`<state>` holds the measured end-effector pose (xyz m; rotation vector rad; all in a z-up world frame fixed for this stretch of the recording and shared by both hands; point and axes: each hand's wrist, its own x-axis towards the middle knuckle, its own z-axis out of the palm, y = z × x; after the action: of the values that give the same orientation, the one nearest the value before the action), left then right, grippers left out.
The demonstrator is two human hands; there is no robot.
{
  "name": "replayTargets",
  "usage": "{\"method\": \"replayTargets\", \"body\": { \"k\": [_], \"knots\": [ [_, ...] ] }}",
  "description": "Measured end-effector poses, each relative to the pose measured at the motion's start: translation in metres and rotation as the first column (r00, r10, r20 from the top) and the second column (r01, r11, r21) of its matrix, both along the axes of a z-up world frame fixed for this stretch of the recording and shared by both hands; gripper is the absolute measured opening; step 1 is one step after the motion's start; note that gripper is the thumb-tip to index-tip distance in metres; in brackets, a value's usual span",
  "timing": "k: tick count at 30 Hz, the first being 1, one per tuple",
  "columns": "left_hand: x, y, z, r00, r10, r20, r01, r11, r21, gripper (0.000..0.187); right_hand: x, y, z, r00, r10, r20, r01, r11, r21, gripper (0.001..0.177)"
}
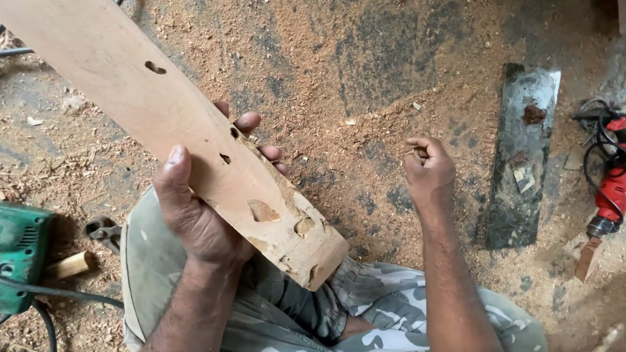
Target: Assembling and fitting small wooden components and pegs into a curved wooden workpiece.
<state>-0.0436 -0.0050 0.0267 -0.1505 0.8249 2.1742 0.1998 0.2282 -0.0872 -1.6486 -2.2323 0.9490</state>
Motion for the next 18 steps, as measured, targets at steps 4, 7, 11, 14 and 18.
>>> {"method": "replayTargets", "body": {
  "k": [4, 7, 11, 14, 18],
  "knots": [
    [0.002, -0.004, -0.004, 0.999, -0.026, 0.02, 0.026, 1.0, 0.018, 0.072, 0.023, -0.024, 0.047, 0.999, 0.01, 0.041, -0.005, 0.994, -0.109, 0.016],
    [0.002, -0.008, -0.014, 0.998, -0.018, -0.063, 0.023, 0.996, 0.089, 0.065, 0.069, -0.036, 0.064, 0.997, -0.082, -0.001, 0.081, 0.991, -0.11, 0.018],
    [0.0, -0.011, -0.022, 0.993, -0.032, -0.111, 0.046, 0.991, 0.123, 0.064, 0.119, -0.066, 0.072, 0.957, -0.235, -0.17, 0.21, 0.966, -0.151, 0.024],
    [-0.003, -0.012, -0.029, 0.99, -0.075, -0.119, 0.096, 0.978, 0.183, 0.06, 0.131, -0.09, 0.075, 0.88, -0.345, -0.327, 0.278, 0.931, -0.235, 0.031],
    [-0.009, -0.013, -0.051, 0.968, -0.034, -0.249, 0.079, 0.982, 0.172, 0.055, 0.141, -0.106, 0.063, 0.81, -0.401, -0.428, 0.301, 0.911, -0.283, 0.034]
  ]
}}
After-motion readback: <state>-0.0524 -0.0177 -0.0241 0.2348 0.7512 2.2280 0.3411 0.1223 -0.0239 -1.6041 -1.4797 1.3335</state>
